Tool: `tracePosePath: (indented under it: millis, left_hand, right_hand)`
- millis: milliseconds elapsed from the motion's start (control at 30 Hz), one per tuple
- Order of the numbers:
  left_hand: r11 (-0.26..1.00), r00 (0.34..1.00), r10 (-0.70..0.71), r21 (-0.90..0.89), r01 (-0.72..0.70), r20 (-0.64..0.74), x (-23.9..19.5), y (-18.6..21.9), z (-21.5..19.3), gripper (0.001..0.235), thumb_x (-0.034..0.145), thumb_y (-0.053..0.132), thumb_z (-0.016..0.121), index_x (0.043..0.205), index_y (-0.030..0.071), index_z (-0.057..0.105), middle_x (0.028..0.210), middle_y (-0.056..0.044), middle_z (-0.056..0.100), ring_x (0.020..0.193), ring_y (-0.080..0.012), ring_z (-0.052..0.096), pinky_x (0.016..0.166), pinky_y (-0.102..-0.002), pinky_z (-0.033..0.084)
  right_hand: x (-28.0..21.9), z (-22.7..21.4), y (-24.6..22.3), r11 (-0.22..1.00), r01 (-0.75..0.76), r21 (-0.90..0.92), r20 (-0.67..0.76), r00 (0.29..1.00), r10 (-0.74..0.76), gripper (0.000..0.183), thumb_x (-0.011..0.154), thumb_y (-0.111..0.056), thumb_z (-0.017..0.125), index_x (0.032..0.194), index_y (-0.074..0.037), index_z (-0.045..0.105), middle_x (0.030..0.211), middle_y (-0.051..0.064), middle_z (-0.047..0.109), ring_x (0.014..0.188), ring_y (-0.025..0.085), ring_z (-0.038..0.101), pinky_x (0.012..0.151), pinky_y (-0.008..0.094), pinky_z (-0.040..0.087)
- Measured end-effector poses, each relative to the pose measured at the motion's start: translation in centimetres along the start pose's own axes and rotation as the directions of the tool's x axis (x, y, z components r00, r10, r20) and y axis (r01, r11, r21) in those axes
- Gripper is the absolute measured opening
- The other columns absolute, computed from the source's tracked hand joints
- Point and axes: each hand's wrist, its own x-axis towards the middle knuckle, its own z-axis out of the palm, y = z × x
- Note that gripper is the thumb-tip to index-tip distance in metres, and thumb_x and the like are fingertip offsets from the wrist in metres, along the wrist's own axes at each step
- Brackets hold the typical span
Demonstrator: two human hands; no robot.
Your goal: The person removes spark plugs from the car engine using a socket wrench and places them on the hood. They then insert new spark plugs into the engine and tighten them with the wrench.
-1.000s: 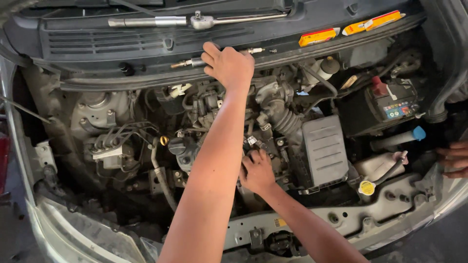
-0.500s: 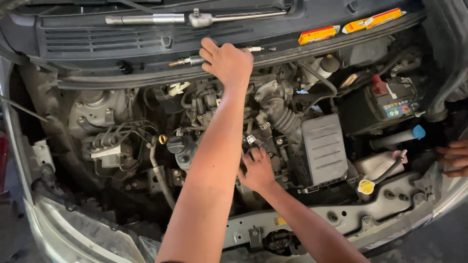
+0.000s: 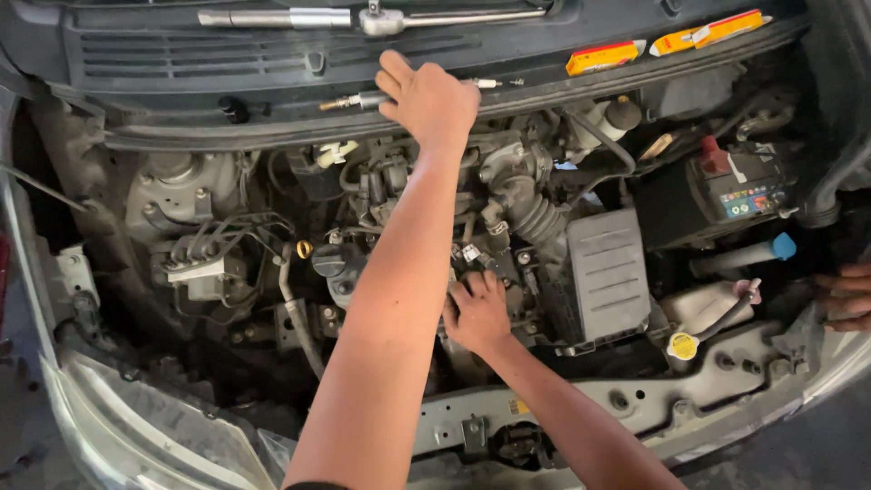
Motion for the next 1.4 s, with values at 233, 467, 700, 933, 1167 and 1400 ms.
tracePosePath:
  millis: [233, 467, 700, 933, 1167, 1400]
  left_hand:
    - [0.999, 0.999, 0.036, 0.025, -0.036, -0.025, 0.1, 0.0, -0.1, 0.037, 0.085, 0.039, 0.082, 0.067, 0.012, 0.064, 0.153, -0.015, 0.025, 0.13, -0.0373, 0.031, 0.098, -0.06, 0.035]
    - [0.995, 0.989, 0.101, 0.034, -0.098, -0.107, 0.3, -0.7, 0.7, 0.037, 0.086, 0.04, 0.079, 0.067, 0.012, 0.065, 0.153, -0.015, 0.027, 0.131, -0.0387, 0.032, 0.093, -0.063, 0.037]
    - [0.999, 0.997, -0.038, 0.006, 0.039, -0.073, 0.1, 0.8, 0.0, 0.029, 0.076, 0.031, 0.081, 0.063, 0.013, 0.062, 0.146, -0.013, 0.03, 0.124, -0.035, 0.035, 0.093, -0.054, 0.038]
    - [0.999, 0.991, -0.044, -0.01, 0.043, -0.129, 0.3, 0.8, 0.8, 0.032, 0.083, 0.028, 0.082, 0.066, 0.013, 0.059, 0.154, -0.015, 0.025, 0.132, -0.0391, 0.032, 0.092, -0.061, 0.038]
    - [1.0, 0.981, 0.001, 0.026, 0.004, -0.196, 1.4, -0.5, 3.0, 0.032, 0.087, 0.035, 0.083, 0.082, 0.009, 0.065, 0.157, -0.018, 0.019, 0.141, -0.0436, 0.026, 0.101, -0.067, 0.038]
    - [0.999, 0.979, 0.046, 0.018, -0.044, -0.197, 1.2, -1.2, 2.7, 0.034, 0.09, 0.036, 0.081, 0.074, 0.012, 0.064, 0.157, -0.018, 0.021, 0.139, -0.0449, 0.029, 0.097, -0.068, 0.038]
  right_hand:
    - [-0.7, 0.4, 1.0, 0.996, -0.045, 0.076, 0.141, 0.989, 0.034, 0.043, 0.097, -0.046, 0.065, 0.089, -0.006, 0.055, 0.107, 0.012, 0.044, 0.099, 0.037, 0.043, 0.085, 0.049, 0.043]
    - [-0.3, 0.5, 1.0, 0.999, 0.038, 0.026, 0.034, 0.999, -0.039, 0.03, 0.099, -0.03, 0.064, 0.08, -0.008, 0.058, 0.094, 0.009, 0.043, 0.09, 0.032, 0.039, 0.077, 0.045, 0.039]
    - [0.1, 0.0, 0.0, 1.0, 0.009, 0.019, -0.045, 0.999, -0.008, 0.012, 0.078, -0.017, 0.063, 0.084, -0.008, 0.057, 0.095, 0.009, 0.044, 0.09, 0.033, 0.042, 0.067, 0.045, 0.039]
    - [-0.5, 0.9, 1.2, 0.994, -0.024, 0.105, 0.054, 0.998, 0.018, 0.03, 0.095, -0.037, 0.064, 0.085, -0.01, 0.055, 0.094, 0.009, 0.043, 0.089, 0.033, 0.041, 0.068, 0.044, 0.038]
    - [-0.8, 1.2, 0.9, 1.0, -0.029, 0.008, 0.051, 0.998, 0.028, 0.017, 0.084, -0.025, 0.064, 0.085, -0.009, 0.058, 0.095, 0.011, 0.051, 0.094, 0.034, 0.044, 0.065, 0.049, 0.039]
    - [0.4, -0.8, 0.9, 0.987, 0.03, 0.161, -0.019, 0.999, -0.027, 0.018, 0.095, -0.024, 0.062, 0.088, -0.007, 0.064, 0.09, 0.01, 0.053, 0.089, 0.031, 0.043, 0.079, 0.044, 0.041]
